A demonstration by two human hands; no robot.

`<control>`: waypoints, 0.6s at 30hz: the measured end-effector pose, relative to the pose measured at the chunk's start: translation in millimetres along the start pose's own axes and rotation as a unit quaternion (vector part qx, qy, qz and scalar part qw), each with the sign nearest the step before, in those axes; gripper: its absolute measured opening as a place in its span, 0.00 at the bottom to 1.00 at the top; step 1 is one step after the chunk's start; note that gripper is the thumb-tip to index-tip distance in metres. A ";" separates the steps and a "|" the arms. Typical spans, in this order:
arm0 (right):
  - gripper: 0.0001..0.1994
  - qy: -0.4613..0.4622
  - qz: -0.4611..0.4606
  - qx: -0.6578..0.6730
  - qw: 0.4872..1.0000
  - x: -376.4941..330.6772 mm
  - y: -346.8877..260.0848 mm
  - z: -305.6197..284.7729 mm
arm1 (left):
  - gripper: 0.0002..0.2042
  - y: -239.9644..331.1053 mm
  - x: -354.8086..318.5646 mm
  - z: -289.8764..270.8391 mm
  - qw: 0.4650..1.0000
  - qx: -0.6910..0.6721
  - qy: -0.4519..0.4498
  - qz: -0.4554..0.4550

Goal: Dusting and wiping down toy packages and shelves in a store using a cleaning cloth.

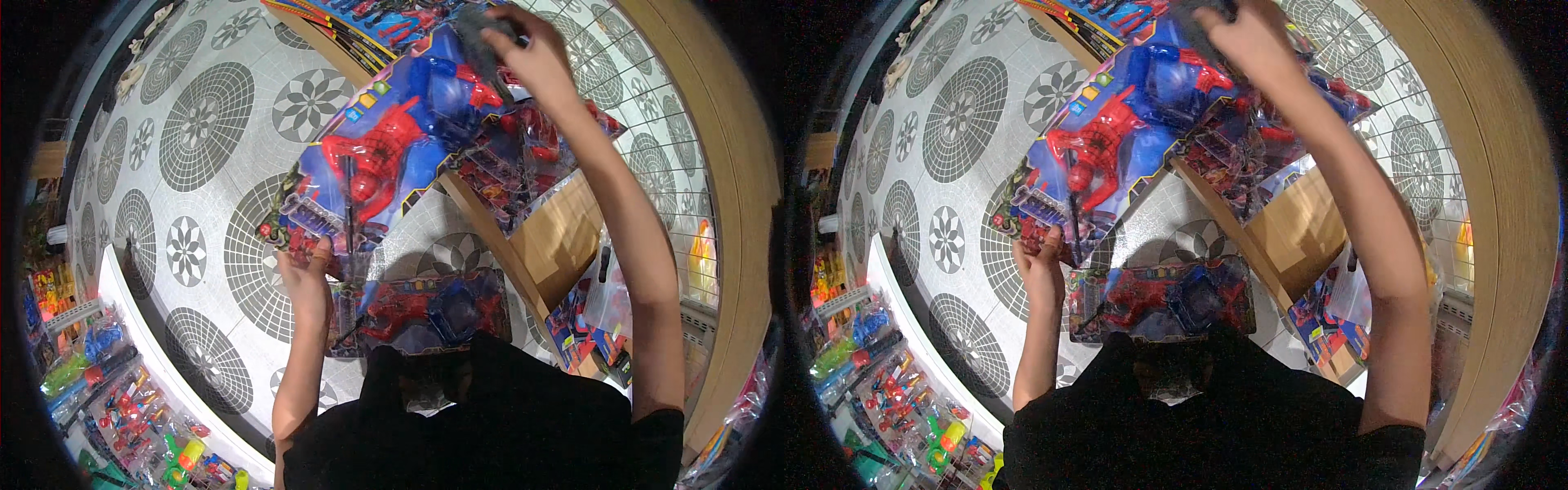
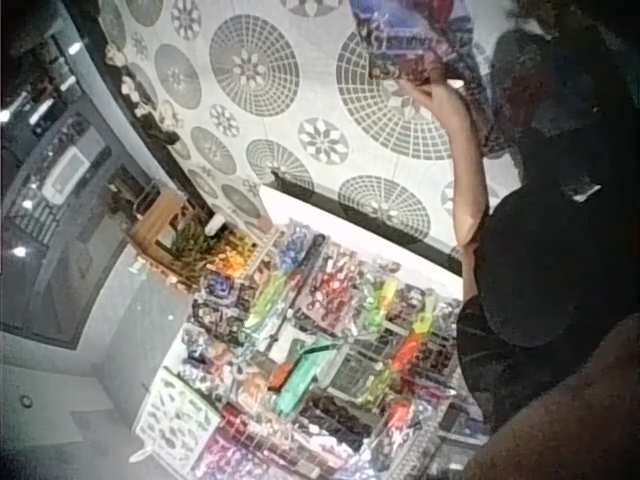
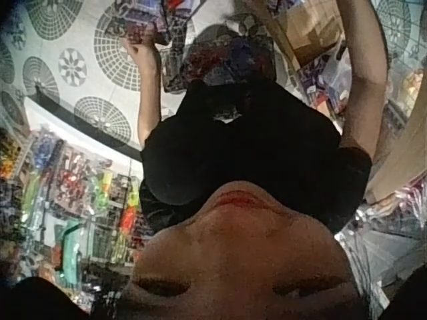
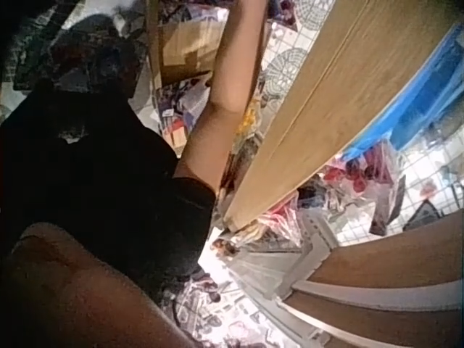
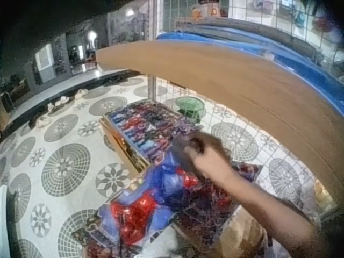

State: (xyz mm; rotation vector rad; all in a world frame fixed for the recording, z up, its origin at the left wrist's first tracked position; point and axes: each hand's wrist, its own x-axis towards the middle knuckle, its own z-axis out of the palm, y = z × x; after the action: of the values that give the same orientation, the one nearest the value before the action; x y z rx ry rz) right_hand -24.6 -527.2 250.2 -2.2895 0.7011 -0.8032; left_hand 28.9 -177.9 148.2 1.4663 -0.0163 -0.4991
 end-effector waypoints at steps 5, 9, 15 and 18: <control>0.10 -0.169 -0.268 -0.033 0.948 -27.7 25.3 28.9 | 0.15 -8.6 4.6 -0.9 1.000 0.007 -0.020 -0.002; 0.11 -0.216 -0.261 -0.215 0.916 -28.3 29.5 33.6 | 0.18 -10.6 1.6 6.8 0.997 -0.029 -0.034 -0.058; 0.11 -0.161 -0.144 -0.391 0.895 -25.7 11.8 49.0 | 0.14 -10.7 -0.2 21.2 0.994 -0.079 -0.025 -0.070; 0.13 -0.084 -0.053 -0.305 0.947 -19.7 12.3 42.8 | 0.13 -5.8 -2.4 22.0 0.994 -0.081 -0.016 -0.070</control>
State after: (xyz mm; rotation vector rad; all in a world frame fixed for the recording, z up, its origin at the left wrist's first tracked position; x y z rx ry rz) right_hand -12.1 -507.4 207.6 -2.9294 0.8396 -0.4621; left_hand 18.1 -198.0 146.1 1.3050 0.1000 -0.6242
